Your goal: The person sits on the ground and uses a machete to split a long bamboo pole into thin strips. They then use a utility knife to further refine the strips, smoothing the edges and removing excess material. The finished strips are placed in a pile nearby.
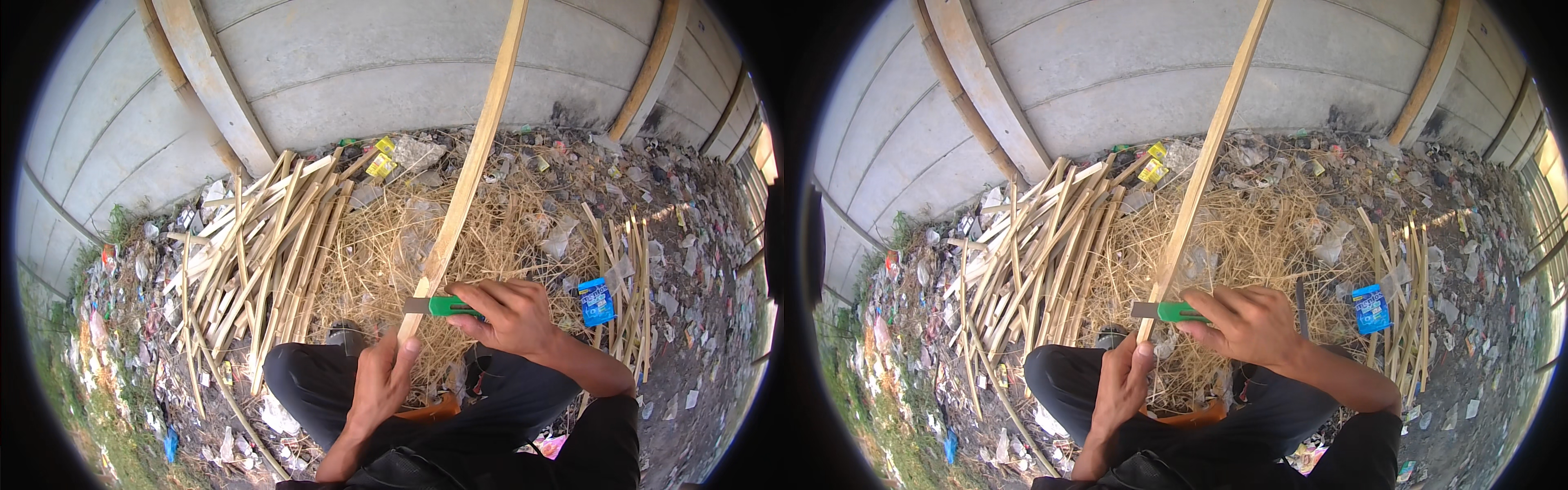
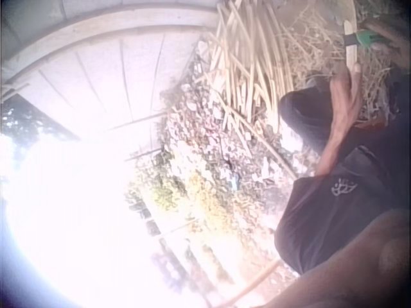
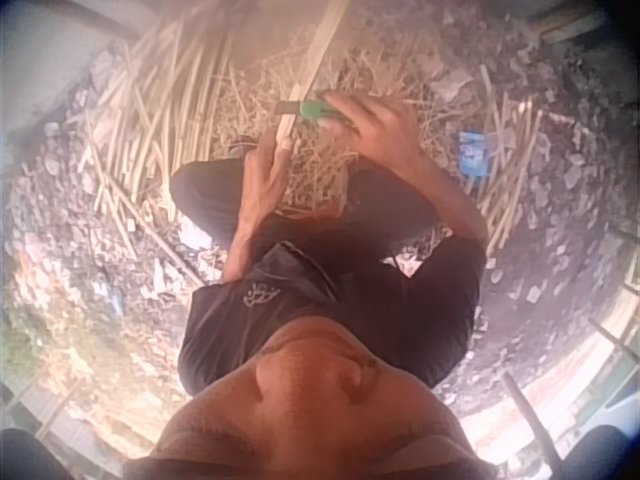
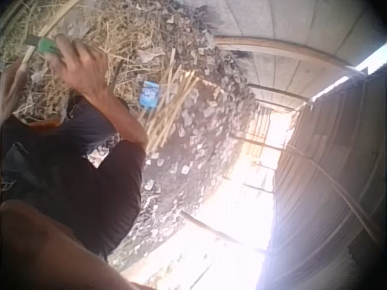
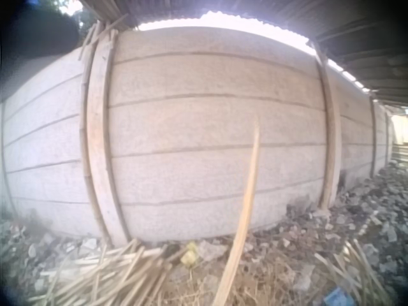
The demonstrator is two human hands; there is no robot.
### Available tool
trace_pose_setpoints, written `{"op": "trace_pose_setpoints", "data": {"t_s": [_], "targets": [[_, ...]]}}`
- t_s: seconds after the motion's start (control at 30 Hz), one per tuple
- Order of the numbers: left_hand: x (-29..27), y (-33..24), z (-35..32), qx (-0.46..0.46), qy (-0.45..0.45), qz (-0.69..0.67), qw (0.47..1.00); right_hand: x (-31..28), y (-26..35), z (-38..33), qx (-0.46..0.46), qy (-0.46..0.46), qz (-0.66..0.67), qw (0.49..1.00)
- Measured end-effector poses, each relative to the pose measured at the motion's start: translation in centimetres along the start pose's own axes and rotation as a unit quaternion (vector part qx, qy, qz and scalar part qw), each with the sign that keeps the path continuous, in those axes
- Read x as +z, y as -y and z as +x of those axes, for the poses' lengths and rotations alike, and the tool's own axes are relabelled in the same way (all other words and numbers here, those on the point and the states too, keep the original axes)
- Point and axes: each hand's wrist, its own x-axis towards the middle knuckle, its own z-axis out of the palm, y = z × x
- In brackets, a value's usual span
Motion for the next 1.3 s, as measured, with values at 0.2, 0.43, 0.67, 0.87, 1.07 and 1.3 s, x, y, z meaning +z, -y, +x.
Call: {"op": "trace_pose_setpoints", "data": {"t_s": [0.2,0.43,0.67,0.87,1.07,1.3], "targets": [[-0.2,0.3,0.1,-0.009,0.007,0.015,1.0,0.5,-0.3,-0.1,-0.006,-0.017,-0.021,1.0],[-0.2,0.2,0.4,-0.018,0.004,0.026,0.999,0.2,-1.0,0.0,0.006,-0.02,-0.049,0.999],[-0.3,1.3,0.1,-0.021,0.012,0.021,0.999,0.4,-2.3,-0.1,0.008,-0.04,-0.046,0.998],[-0.6,0.9,0.1,-0.024,0.024,0.04,0.999,0.5,-2.7,0.0,-0.002,-0.043,-0.058,0.997],[-1.3,1.9,-1.7,-0.045,0.026,0.032,0.998,-4.0,-10.8,0.8,0.318,-0.128,-0.091,0.935],[-1.2,2.8,-1.1,-0.045,0.019,0.082,0.995,-0.8,-7.4,-1.3,0.174,-0.079,0.051,0.98]]}}
